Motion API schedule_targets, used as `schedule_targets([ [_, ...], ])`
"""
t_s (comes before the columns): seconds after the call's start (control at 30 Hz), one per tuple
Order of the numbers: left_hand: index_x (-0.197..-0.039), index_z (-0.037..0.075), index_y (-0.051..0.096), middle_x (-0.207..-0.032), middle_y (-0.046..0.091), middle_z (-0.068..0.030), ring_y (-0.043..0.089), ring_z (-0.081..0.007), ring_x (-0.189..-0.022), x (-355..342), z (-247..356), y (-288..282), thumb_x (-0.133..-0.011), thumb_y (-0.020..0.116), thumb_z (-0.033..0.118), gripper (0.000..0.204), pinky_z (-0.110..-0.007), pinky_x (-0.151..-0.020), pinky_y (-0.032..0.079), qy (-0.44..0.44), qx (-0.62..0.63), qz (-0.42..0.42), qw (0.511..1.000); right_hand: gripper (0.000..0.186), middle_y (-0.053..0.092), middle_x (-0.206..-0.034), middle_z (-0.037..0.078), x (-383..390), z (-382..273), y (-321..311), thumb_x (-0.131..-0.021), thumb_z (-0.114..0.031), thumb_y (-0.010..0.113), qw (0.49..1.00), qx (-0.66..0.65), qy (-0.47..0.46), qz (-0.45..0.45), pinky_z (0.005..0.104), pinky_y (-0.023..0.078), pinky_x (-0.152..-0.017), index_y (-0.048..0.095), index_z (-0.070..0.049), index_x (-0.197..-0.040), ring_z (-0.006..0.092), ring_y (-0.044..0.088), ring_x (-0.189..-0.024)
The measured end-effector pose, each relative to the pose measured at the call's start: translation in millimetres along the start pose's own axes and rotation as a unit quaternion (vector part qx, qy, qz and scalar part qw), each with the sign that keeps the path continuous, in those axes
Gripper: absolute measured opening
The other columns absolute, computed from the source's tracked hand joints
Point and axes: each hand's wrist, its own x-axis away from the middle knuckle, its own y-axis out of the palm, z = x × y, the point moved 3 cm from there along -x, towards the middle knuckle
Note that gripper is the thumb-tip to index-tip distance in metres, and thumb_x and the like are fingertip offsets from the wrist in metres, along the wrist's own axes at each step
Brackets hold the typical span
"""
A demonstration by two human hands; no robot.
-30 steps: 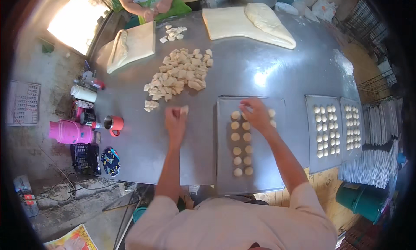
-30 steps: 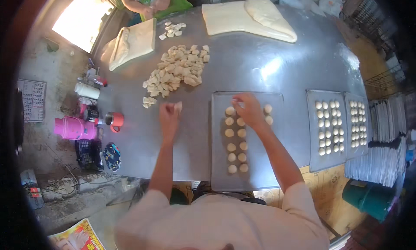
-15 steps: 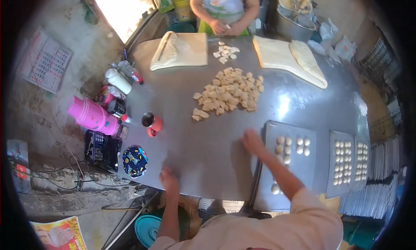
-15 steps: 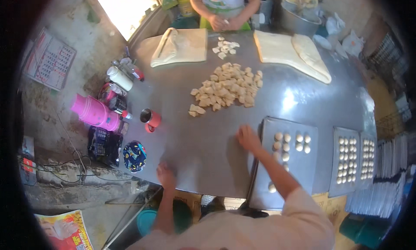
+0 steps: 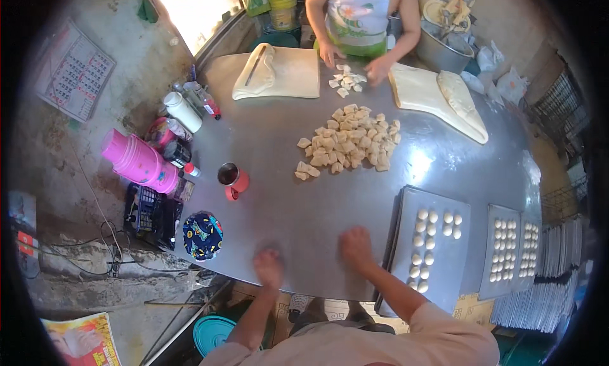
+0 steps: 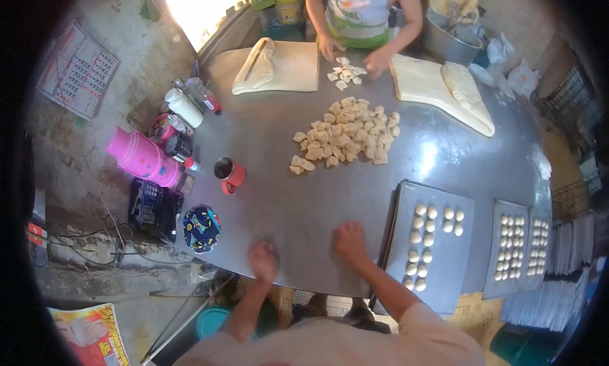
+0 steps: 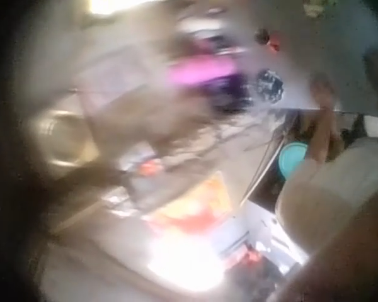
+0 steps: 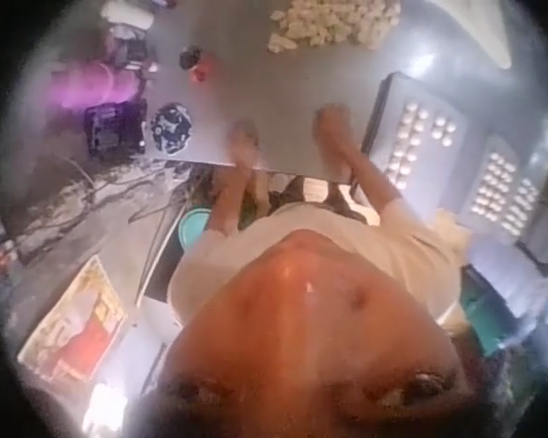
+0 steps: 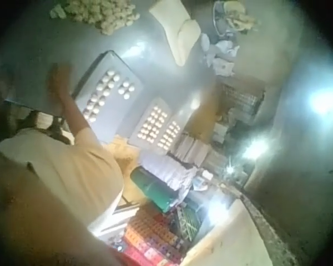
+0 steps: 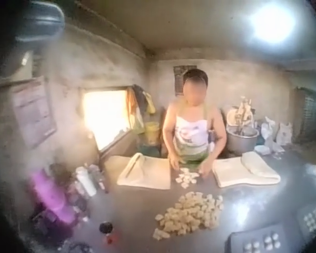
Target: The recorder is shaping small pieces of dough into balls and placing them on baking trays.
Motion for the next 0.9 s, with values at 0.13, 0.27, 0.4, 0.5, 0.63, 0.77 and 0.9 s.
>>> schedule_targets([
  [0.13,-0.099,0.009,0.056,-0.097,0.058,-0.0127,0.055,-0.0318,-0.093,-20,11,14,-0.095,0.045,0.025,0.020,-0.044,-0.083,0.046,0.209,-0.041,-0.121,0.970,0.014,0.057,-0.088,0.017,-25,-14,25,-0.083,-0.016,0.052,0.986,-0.122,-0.093,-0.059,0.0465,0.040,-0.085,0.060,-0.005,-0.088,0.0359,0.053,-0.092],
  [0.27,-0.101,0.009,0.055,-0.101,0.057,-0.0124,0.055,-0.0302,-0.097,-15,-6,13,-0.092,0.048,0.020,0.016,-0.042,-0.090,0.043,-0.113,0.235,-0.300,0.917,0.012,0.056,-0.090,0.016,-6,17,4,-0.083,-0.010,0.050,0.992,-0.130,0.005,0.008,0.0476,0.040,-0.084,0.061,-0.007,-0.085,0.0352,0.052,-0.095],
  [0.4,-0.106,0.008,0.055,-0.097,0.057,-0.0146,0.057,-0.0321,-0.086,11,27,-11,-0.089,0.048,0.016,0.020,-0.042,-0.076,0.047,0.076,0.097,0.068,0.990,0.013,0.057,-0.098,0.016,38,-2,0,-0.082,-0.011,0.051,0.992,-0.018,0.031,-0.120,0.0484,0.040,-0.086,0.062,-0.006,-0.088,0.0347,0.052,-0.098],
  [0.5,-0.103,0.008,0.055,-0.098,0.057,-0.0144,0.055,-0.0320,-0.096,5,56,0,-0.091,0.042,0.021,0.022,-0.043,-0.086,0.043,0.158,0.015,-0.077,0.984,0.015,0.056,-0.102,0.017,22,-25,18,-0.081,-0.011,0.052,0.979,-0.151,-0.059,-0.123,0.0486,0.040,-0.087,0.061,-0.005,-0.091,0.0346,0.052,-0.099],
  [0.63,-0.100,0.008,0.056,-0.091,0.061,-0.0141,0.057,-0.0334,-0.092,-5,39,6,-0.093,0.041,0.026,0.025,-0.047,-0.082,0.044,0.109,0.047,-0.191,0.974,0.018,0.056,-0.101,0.017,15,-20,21,-0.080,-0.011,0.052,0.965,-0.122,-0.205,-0.111,0.0476,0.040,-0.088,0.060,-0.004,-0.095,0.0351,0.052,-0.100],
  [0.77,-0.100,0.009,0.057,-0.089,0.061,-0.0132,0.058,-0.0339,-0.091,15,23,0,-0.093,0.042,0.029,0.026,-0.046,-0.079,0.046,0.051,-0.082,-0.039,0.995,0.019,0.057,-0.096,0.016,51,-5,3,-0.079,-0.012,0.053,0.993,-0.081,-0.024,-0.080,0.0454,0.042,-0.087,0.059,-0.005,-0.096,0.0343,0.053,-0.096],
  [0.9,-0.098,0.010,0.055,-0.093,0.060,-0.0114,0.056,-0.0301,-0.090,22,43,26,-0.094,0.044,0.023,0.017,-0.042,-0.081,0.046,0.128,0.093,-0.084,0.984,0.022,0.056,-0.100,0.015,53,-34,15,-0.077,-0.009,0.053,0.979,-0.160,-0.064,-0.107,0.0473,0.041,-0.092,0.059,-0.004,-0.098,0.0347,0.052,-0.101],
])
